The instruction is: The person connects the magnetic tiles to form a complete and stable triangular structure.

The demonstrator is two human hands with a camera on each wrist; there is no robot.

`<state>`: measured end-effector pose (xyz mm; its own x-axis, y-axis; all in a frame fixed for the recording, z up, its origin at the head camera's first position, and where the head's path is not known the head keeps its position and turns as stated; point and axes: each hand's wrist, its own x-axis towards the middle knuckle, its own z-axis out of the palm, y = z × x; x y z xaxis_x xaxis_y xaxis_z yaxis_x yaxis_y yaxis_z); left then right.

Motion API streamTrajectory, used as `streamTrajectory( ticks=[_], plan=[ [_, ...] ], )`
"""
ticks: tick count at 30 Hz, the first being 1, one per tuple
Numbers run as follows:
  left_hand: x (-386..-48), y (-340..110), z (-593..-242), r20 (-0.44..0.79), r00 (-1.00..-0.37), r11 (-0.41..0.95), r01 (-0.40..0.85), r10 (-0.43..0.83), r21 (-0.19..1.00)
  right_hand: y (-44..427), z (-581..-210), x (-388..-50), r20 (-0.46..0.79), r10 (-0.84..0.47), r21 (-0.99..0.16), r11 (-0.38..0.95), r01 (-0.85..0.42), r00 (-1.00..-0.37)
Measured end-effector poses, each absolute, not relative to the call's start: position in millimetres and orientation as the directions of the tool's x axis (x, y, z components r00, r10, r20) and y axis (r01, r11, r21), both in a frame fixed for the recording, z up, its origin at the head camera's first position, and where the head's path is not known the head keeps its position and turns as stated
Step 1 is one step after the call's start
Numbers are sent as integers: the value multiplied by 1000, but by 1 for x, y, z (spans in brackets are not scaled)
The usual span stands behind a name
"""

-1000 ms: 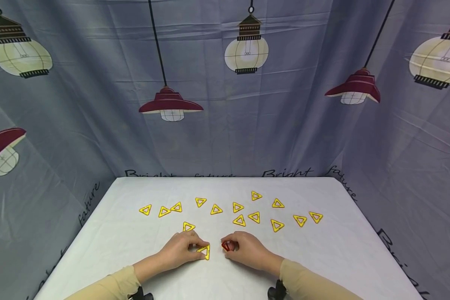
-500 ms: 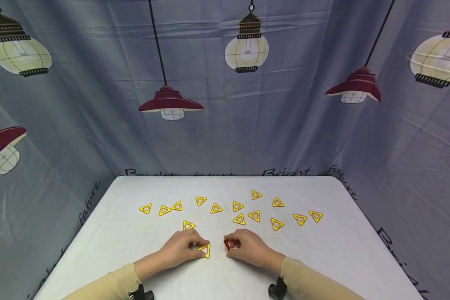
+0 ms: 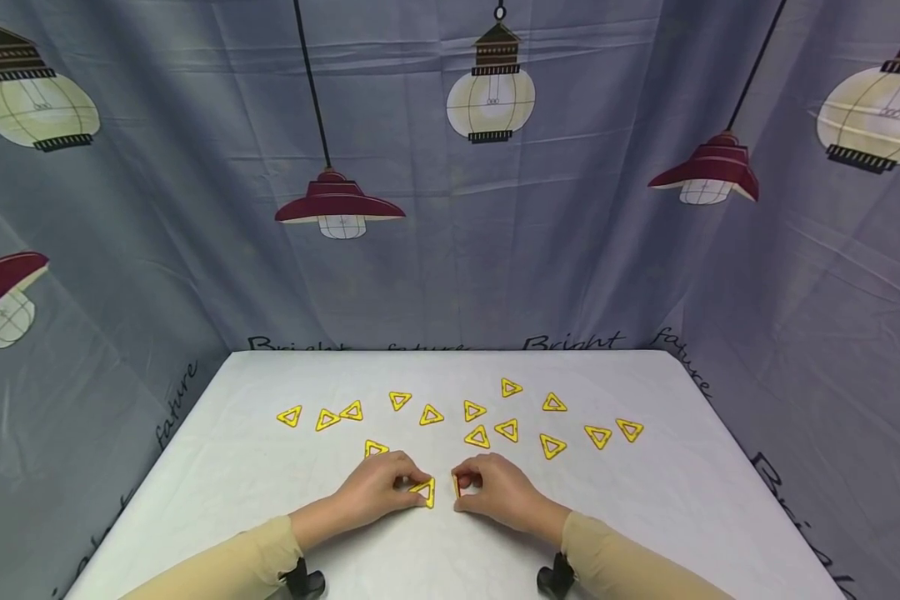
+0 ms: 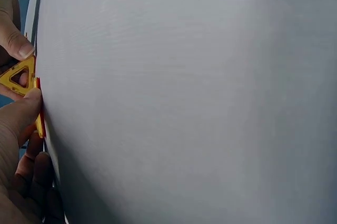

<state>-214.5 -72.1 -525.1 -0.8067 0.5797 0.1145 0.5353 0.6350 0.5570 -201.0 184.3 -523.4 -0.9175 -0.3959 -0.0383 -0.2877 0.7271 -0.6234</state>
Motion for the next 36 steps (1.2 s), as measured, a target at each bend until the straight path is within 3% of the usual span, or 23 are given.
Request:
streamTrajectory(
  ticks=[13,36],
  plan=[
    [-219,-58,-524,136,-790,631,568,597,528,189,-528,-201,44,-349,-528,787,-318,-936],
    [-220,-40,-528,120,-796,654,564,594,505,190,-531,-196,78,-344,-504,797,-334,-936]
  ],
)
